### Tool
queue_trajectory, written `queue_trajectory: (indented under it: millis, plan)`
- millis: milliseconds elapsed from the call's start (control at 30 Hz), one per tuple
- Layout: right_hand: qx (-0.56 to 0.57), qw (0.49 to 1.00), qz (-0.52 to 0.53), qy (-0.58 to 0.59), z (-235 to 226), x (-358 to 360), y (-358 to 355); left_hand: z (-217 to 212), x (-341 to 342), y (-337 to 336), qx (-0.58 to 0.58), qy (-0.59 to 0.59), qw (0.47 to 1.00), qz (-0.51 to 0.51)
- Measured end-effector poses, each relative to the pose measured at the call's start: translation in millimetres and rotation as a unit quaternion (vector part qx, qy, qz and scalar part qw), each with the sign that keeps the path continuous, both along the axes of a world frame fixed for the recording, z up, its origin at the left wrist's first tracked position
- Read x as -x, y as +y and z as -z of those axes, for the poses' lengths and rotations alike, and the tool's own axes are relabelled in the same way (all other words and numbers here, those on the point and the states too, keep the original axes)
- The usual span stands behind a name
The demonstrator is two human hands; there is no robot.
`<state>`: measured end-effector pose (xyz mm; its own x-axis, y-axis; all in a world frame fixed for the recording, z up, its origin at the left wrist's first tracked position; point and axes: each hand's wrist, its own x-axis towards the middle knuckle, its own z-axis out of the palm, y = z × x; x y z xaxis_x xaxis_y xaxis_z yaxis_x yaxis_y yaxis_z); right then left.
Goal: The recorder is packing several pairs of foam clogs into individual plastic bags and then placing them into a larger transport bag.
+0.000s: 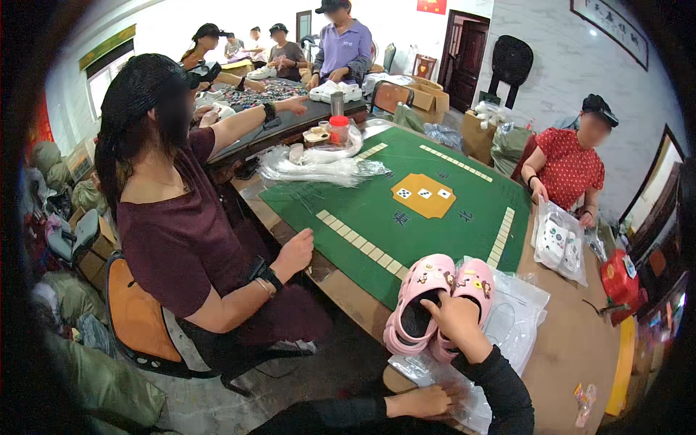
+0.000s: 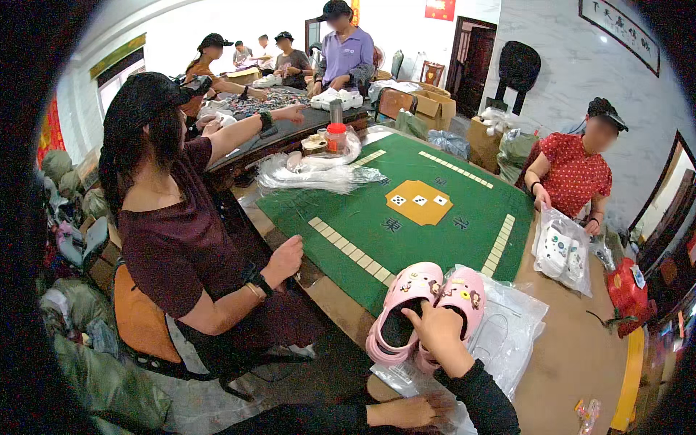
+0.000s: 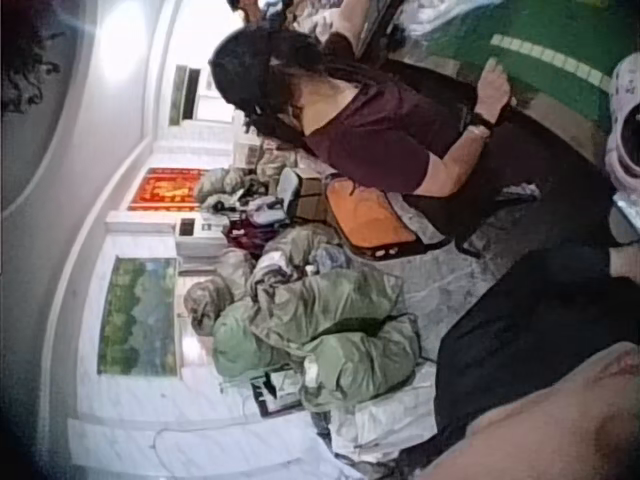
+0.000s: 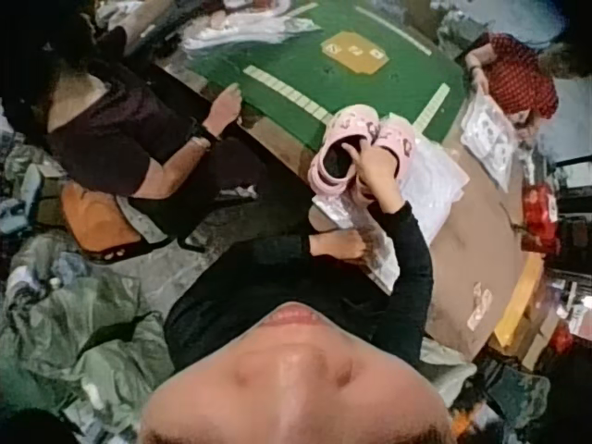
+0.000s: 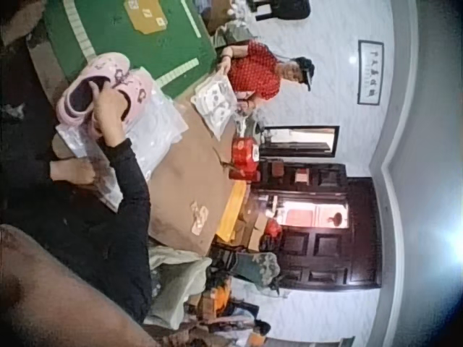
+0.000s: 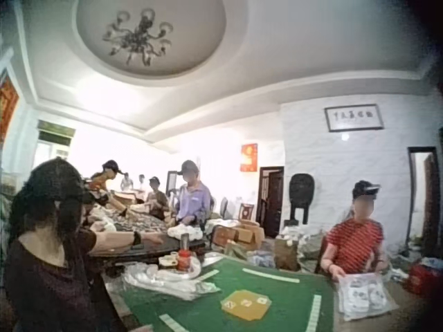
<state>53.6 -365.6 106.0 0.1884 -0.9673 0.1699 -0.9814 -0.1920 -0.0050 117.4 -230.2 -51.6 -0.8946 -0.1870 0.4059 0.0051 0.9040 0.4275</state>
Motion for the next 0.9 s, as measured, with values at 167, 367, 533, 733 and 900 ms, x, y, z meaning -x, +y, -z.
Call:
queue_trajectory:
  millis: [167,367,533,733,900]
  plan:
    - [0.040,0.999,-0.011,-0.007,25.5,22.5,-9.2,9.7,7.2,-2.4,0.004,-0.013,0.999,0.044]
    - [0.063,0.982,-0.002,-0.179,-20.9,53.8,27.3,-28.9,-4.5,-8.8,-0.019,-0.142,0.989,0.037]
    - [0.034,0.820,0.053,-0.570,-5.9,92.8,121.1,-40.5,-3.1,-9.3,-0.100,0.109,0.988,0.039]
    - [0.093,0.895,-0.004,-0.436,41.8,176.3,254.9,41.3,46.4,-21.1,0.066,0.109,0.992,-0.009]
    - [0.038,0.901,0.040,-0.430,24.3,170.5,287.9,100.1,79.3,-36.1,0.199,0.103,0.973,-0.048]
